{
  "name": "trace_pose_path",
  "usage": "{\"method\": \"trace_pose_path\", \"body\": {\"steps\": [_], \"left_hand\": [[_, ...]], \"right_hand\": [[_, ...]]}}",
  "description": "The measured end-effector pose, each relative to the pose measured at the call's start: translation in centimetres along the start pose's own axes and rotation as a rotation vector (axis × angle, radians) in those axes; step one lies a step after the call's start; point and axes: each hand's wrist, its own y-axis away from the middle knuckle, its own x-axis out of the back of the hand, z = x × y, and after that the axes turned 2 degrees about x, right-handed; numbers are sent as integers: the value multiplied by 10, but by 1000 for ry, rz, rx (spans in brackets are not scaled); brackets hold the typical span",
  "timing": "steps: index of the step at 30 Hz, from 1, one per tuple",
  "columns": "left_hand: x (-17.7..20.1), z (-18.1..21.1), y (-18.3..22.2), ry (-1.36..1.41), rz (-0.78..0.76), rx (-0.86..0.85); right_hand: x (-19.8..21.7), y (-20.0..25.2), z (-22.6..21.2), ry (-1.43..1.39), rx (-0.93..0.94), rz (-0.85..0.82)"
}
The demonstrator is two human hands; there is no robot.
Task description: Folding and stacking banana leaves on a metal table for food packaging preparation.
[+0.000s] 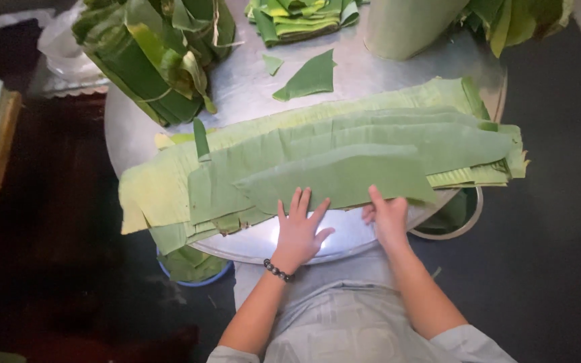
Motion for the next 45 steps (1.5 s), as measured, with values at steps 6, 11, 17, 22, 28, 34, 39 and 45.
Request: {"method": "trace_pose_path", "body": {"steps": [6, 11, 17, 22, 28, 34, 39, 45], "left_hand": [[-5, -13, 3, 56, 15, -31], [-11, -22, 4, 56, 34, -68], [-29, -59, 4, 239, 232, -100], [-11, -51, 5, 148, 150, -55], [-16, -60, 2, 129, 141, -67], [-11, -58, 6, 116, 149, -78], [-8, -57, 5, 128, 119, -75], [5, -51, 7, 134, 56, -69]], "right_hand": [[11, 3, -38, 698, 559, 194], [-10, -11, -14, 1045, 1426, -158], [-23, -2, -4, 1110, 1479, -300], [-20, 1, -14, 1134, 1396, -305], [-16, 4, -19, 1124, 1333, -353], [-14, 10, -25, 1043, 1289, -344], [2, 1, -12, 1004, 1229, -159], [12, -11, 1, 955, 1219, -67]]}}
